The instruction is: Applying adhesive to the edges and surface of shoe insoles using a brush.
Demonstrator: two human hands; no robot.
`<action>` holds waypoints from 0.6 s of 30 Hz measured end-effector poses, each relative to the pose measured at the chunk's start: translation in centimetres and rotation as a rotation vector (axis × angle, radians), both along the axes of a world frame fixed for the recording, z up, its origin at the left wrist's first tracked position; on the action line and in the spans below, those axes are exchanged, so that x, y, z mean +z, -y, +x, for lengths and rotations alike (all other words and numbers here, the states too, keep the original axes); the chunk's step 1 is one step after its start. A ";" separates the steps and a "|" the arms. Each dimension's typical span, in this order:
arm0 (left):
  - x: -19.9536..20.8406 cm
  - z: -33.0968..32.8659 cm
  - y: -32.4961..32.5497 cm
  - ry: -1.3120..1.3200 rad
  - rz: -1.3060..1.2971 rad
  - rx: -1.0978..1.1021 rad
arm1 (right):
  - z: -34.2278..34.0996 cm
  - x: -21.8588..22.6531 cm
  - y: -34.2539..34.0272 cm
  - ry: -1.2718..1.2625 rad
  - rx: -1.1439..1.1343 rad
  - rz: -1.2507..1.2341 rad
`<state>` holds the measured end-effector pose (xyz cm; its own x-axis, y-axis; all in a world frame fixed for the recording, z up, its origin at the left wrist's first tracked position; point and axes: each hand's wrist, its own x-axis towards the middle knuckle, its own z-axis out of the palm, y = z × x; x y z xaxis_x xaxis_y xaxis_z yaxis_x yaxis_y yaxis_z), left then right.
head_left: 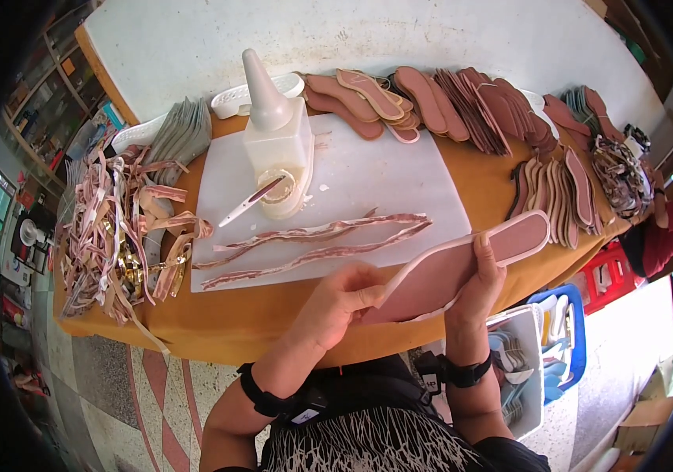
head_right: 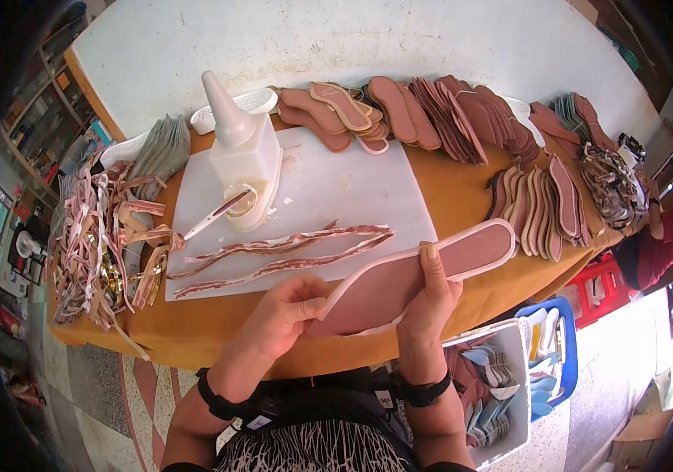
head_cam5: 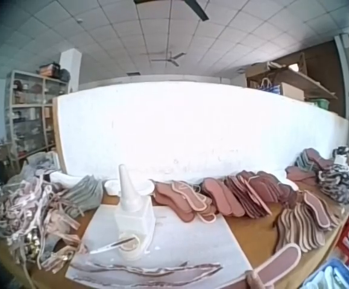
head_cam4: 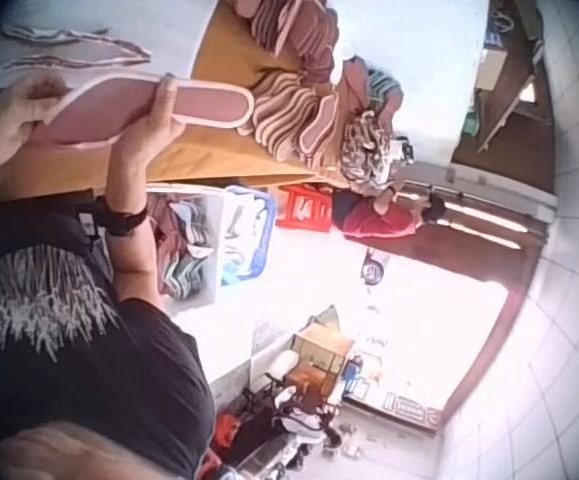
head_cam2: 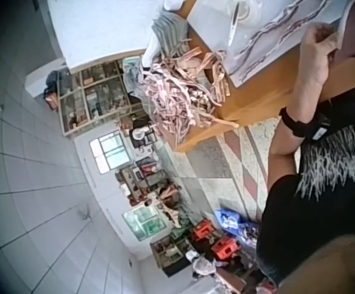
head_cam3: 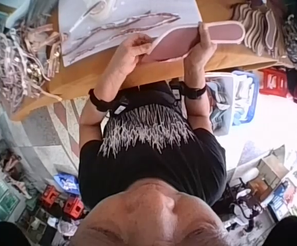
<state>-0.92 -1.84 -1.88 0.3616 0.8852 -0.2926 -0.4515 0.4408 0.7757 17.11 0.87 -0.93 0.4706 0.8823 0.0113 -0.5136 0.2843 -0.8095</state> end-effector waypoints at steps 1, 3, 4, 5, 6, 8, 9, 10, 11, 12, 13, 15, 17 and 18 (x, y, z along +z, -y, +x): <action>0.2 0.2 0.2 -0.159 0.137 0.084 | 0.0 -0.1 0.0 0.000 -0.021 -0.022; 0.4 0.5 0.4 -0.430 0.421 0.164 | -0.1 -0.2 -0.1 0.011 -0.027 0.006; 0.4 0.7 0.5 -0.697 0.678 0.222 | -0.1 -0.3 -0.1 0.012 -0.040 0.004; 0.5 0.8 0.6 -0.700 0.704 0.241 | -0.1 -0.3 -0.1 0.014 -0.042 0.011; 0.5 0.8 0.7 -0.769 0.744 0.233 | -0.1 -0.3 -0.1 0.013 -0.035 0.012; 0.6 0.9 0.8 -0.839 0.781 0.228 | 0.0 -0.4 -0.1 0.012 -0.025 0.014; 0.7 0.9 0.8 -0.843 0.759 0.206 | 0.0 -0.4 -0.1 0.020 -0.036 0.024; 0.8 1.0 0.9 -0.840 0.719 0.174 | 0.0 -0.5 0.0 0.027 -0.048 0.032; 0.8 1.0 1.0 -0.845 0.736 0.179 | 0.0 -0.5 0.1 0.027 -0.050 0.031; 0.9 1.0 1.1 -0.858 0.733 0.176 | -0.1 -0.6 0.2 0.010 -0.057 0.014; 1.0 1.1 1.1 -0.866 0.725 0.172 | -0.1 -0.7 0.2 -0.011 -0.057 0.010; 1.1 1.2 1.2 -0.890 0.777 0.201 | -0.3 -1.0 0.3 -0.002 -0.066 -0.009; 1.2 1.3 1.1 -0.901 0.825 0.229 | -0.4 -1.2 0.2 0.009 -0.074 -0.014; 1.2 1.2 1.0 -0.929 0.853 0.229 | -0.6 -1.2 0.1 -0.014 -0.051 -0.012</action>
